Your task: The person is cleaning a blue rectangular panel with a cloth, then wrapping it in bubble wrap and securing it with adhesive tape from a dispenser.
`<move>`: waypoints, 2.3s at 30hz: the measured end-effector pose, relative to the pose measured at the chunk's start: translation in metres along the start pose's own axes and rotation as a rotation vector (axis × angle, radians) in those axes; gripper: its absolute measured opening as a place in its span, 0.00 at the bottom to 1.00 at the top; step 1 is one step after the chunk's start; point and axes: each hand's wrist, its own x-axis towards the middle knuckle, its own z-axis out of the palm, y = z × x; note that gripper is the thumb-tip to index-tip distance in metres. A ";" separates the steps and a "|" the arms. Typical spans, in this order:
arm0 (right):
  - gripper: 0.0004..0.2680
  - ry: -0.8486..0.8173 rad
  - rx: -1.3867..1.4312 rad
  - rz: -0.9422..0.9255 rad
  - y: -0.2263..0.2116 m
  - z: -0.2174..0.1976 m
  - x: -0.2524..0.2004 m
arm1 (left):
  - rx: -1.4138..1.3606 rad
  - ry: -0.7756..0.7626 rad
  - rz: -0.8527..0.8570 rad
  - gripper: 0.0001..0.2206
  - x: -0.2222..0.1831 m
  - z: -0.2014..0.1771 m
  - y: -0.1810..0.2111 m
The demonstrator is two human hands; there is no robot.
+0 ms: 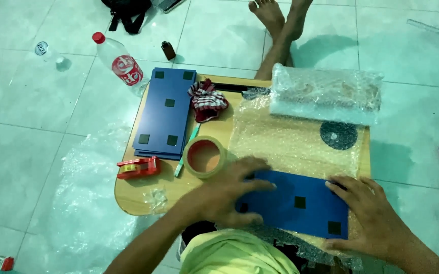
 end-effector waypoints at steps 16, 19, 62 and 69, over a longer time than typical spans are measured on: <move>0.54 -0.012 0.063 0.042 0.022 0.023 -0.003 | 0.722 0.122 -0.343 0.25 0.048 -0.083 -0.202; 0.51 -0.029 0.047 0.054 0.011 0.014 -0.004 | 0.668 0.110 -0.391 0.15 0.050 -0.092 -0.190; 0.51 0.177 0.102 -0.025 -0.009 -0.002 -0.006 | 0.367 0.107 0.017 0.24 -0.025 0.068 0.006; 0.49 0.179 0.170 -0.011 -0.009 -0.009 -0.005 | -0.326 -0.078 -0.260 0.21 -0.002 -0.007 0.036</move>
